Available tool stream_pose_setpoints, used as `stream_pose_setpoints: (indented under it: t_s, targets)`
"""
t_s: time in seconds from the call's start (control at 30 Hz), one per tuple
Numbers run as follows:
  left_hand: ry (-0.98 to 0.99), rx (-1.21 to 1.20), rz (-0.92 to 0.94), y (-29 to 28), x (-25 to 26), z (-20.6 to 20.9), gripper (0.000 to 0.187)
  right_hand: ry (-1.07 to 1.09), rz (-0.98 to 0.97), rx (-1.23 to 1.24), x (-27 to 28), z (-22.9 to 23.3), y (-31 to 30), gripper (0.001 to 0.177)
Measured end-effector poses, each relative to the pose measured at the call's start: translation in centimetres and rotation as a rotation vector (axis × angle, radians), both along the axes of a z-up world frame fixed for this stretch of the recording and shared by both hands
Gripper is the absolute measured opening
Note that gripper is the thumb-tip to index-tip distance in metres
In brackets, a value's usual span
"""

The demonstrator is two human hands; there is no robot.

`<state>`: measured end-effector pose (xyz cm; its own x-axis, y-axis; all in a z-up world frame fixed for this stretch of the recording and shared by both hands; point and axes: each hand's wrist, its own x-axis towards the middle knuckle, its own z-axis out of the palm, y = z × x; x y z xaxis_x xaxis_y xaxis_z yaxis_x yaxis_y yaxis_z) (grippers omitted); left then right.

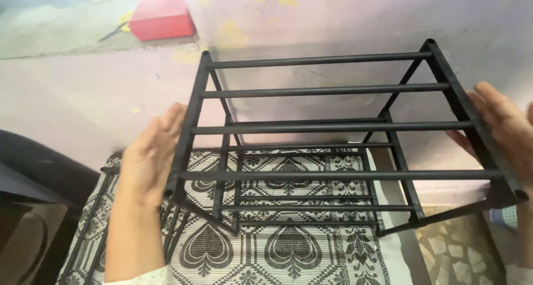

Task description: The person assembles a black metal rack by inserting vertical and horizontal bars into a frame. They repeatedly pick up bars, align them with the frame, and push them into place to build the structure.

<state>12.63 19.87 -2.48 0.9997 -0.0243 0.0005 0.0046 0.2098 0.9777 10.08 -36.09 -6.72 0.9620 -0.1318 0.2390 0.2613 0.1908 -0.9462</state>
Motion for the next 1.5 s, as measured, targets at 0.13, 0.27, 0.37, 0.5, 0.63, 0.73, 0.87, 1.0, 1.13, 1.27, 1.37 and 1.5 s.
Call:
stream_pose_setpoints:
  t_s: [0.13, 0.27, 0.37, 0.5, 0.63, 0.73, 0.87, 1.0, 1.13, 1.27, 1.37, 1.5]
  targets:
    - [0.088, 0.15, 0.047, -2.7, -1.2, 1.4, 0.073, 0.107, -0.149, -0.224, -2.0, 2.3, 3.3, 0.062]
    - [0.087, 0.325, 0.074, -2.3, -1.0, 0.8, 0.072, 0.152, -0.091, -0.263, -1.1, 3.1, 3.8, 0.062]
    - [-0.024, 0.539, 0.085, -1.3, 0.7, -0.4, 0.072, 0.2, -0.13, -0.518, -0.6, 3.6, 4.0, 0.069]
    - [-0.274, 0.939, 0.027, -0.3, 2.7, -2.3, 0.073, 0.086, -0.155, -1.066, 0.0, 3.6, 3.4, 0.079]
    - [-0.33, 1.226, 0.028, -0.6, 2.6, -2.2, 0.071, 0.109, -0.183, -1.277, 0.1, 3.4, 2.7, 0.084]
    - [-0.323, 1.197, 0.015, -1.1, 1.8, -1.5, 0.07, 0.124, -0.189, -1.31, -0.2, 3.7, 2.8, 0.086]
    - [-0.295, 1.256, 0.033, -1.7, 0.9, -0.6, 0.071, 0.133, -0.19, -1.341, -0.2, 4.1, 3.3, 0.086]
    - [-0.271, 1.286, 0.048, -2.1, 0.7, -0.2, 0.07, 0.132, -0.204, -1.367, -0.2, 4.0, 3.2, 0.087]
    - [-0.327, 1.333, 0.078, -2.1, 0.9, -0.5, 0.068, 0.123, -0.222, -1.407, 0.1, 3.8, 3.1, 0.087]
    - [-0.353, 1.362, 0.106, -2.2, 0.9, -0.6, 0.067, 0.129, -0.227, -1.398, 0.1, 3.7, 3.2, 0.087]
    - [-0.364, 1.34, 0.143, -2.4, 0.5, 0.0, 0.064, 0.105, -0.257, -1.402, 0.0, 3.6, 3.3, 0.084]
    - [-0.251, 1.177, 0.266, -2.7, -0.4, 1.1, 0.053, 0.054, -0.349, -1.37, -0.3, 3.8, 3.2, 0.073]
